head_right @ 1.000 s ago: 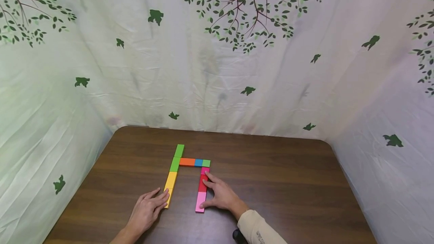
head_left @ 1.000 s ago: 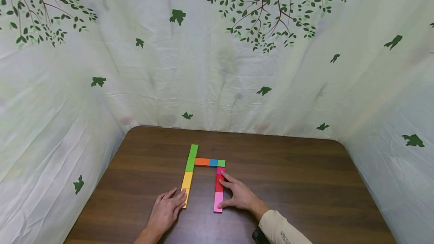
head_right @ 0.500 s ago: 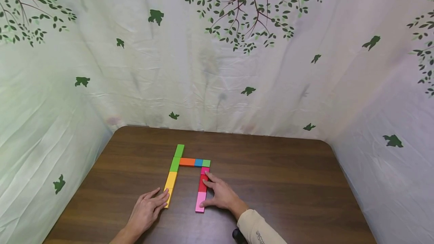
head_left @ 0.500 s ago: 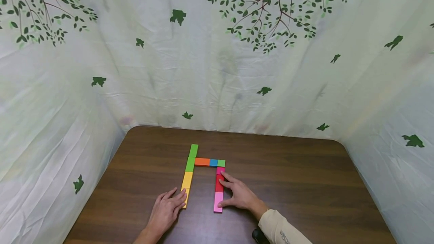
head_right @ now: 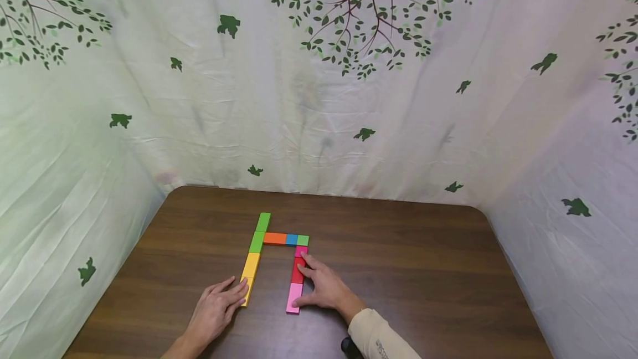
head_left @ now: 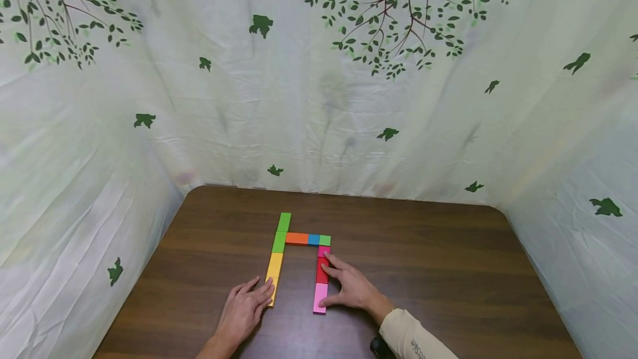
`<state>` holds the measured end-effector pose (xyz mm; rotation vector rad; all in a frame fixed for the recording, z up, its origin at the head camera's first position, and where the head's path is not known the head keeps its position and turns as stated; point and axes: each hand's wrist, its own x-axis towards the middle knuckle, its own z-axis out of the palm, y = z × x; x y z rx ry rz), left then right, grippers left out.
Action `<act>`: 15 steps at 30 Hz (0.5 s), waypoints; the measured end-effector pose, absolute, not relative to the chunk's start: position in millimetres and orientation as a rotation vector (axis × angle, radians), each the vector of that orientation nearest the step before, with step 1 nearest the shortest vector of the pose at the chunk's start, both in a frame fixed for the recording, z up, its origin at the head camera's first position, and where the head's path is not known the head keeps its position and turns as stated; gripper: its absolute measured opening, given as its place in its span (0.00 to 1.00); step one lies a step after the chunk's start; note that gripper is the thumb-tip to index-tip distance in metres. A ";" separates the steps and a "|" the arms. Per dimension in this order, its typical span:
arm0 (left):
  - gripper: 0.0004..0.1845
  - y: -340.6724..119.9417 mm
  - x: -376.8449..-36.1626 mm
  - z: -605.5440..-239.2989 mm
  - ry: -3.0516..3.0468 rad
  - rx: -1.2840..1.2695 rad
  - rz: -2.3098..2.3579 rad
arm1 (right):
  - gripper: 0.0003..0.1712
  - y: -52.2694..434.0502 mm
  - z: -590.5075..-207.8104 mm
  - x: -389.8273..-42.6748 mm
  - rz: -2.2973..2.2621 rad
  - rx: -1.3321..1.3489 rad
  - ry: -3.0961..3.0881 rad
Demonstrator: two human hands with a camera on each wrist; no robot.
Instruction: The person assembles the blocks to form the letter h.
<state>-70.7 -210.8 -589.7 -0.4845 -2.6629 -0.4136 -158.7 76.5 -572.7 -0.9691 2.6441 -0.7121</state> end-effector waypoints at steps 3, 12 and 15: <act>0.18 -210.7 -70.4 -589.4 -2.676 -0.479 -0.417 | 0.57 76.0 -572.1 -157.4 -0.680 -0.978 2.646; 0.18 -211.1 -70.2 -589.9 -2.687 -0.470 -0.415 | 0.65 74.5 -573.4 -155.3 -0.610 -0.969 2.652; 0.18 -211.1 -70.6 -590.2 -2.675 -0.474 -0.417 | 0.65 74.3 -573.8 -154.7 -0.597 -0.957 2.650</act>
